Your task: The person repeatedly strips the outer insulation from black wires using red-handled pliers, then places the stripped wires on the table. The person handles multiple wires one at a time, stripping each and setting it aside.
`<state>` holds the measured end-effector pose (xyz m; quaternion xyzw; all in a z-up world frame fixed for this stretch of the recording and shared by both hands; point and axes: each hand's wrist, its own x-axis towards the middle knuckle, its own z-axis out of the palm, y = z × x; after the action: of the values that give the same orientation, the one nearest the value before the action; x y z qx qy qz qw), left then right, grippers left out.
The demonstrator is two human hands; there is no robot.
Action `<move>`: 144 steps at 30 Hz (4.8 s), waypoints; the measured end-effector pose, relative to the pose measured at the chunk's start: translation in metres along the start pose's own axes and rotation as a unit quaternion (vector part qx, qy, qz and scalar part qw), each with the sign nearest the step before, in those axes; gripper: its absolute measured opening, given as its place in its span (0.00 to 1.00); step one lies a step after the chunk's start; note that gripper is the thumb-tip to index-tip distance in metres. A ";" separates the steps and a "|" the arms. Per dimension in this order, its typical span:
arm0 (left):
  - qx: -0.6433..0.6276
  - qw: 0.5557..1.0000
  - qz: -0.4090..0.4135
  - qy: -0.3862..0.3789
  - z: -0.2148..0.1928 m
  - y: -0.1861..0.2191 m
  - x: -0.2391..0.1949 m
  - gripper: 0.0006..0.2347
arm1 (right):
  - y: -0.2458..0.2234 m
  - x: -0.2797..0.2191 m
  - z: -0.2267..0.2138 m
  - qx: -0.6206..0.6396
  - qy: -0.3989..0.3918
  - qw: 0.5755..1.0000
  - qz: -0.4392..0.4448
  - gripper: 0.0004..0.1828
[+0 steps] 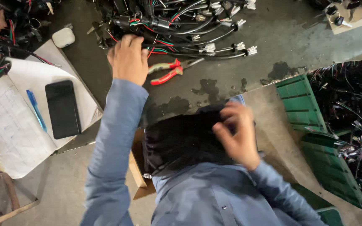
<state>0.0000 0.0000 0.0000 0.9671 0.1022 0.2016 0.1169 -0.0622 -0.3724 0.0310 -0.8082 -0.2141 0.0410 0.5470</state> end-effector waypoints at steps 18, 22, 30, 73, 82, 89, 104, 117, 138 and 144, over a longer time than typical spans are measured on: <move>0.058 0.993 0.098 -0.036 -0.062 0.020 0.041 0.03 | -0.012 -0.017 0.029 0.203 -0.172 0.963 0.042 0.17; -0.039 0.994 0.077 -0.064 -0.062 0.001 0.042 0.03 | -0.005 -0.022 0.034 0.210 -0.181 0.957 0.084 0.17; 0.037 0.983 0.177 -0.039 -0.051 0.002 0.036 0.02 | -0.007 -0.029 0.028 0.233 -0.201 0.942 0.130 0.16; -0.681 0.684 -0.228 -0.128 -0.049 0.194 -0.187 0.16 | -0.073 0.068 -0.019 0.397 -0.142 0.905 -0.059 0.17; -0.580 0.809 -0.069 -0.057 -0.078 0.185 -0.149 0.14 | -0.015 0.017 0.020 -0.129 -0.336 0.930 -0.073 0.16; -0.864 0.478 -0.137 0.075 -0.079 0.177 -0.162 0.16 | -0.001 0.020 -0.004 0.224 -0.425 0.871 0.099 0.19; -0.442 0.888 -0.115 0.060 -0.097 0.173 -0.159 0.08 | -0.014 0.015 0.013 0.144 -0.338 0.922 0.126 0.18; -0.510 0.833 -0.210 -0.045 -0.092 0.161 -0.172 0.18 | -0.028 0.004 0.022 0.050 -0.231 0.966 -0.103 0.24; -0.566 0.797 -0.144 -0.154 -0.083 0.153 -0.170 0.09 | -0.031 0.016 0.015 -0.028 -0.248 0.967 -0.056 0.11; -0.795 0.567 -0.164 -0.140 -0.072 0.158 -0.191 0.06 | -0.020 0.017 -0.003 0.148 -0.434 0.883 0.100 0.14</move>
<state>-0.1776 -0.1844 0.0362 0.4675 0.0397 0.0409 0.8822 -0.0522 -0.3620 0.0525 -0.6367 -0.3398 0.4732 0.5053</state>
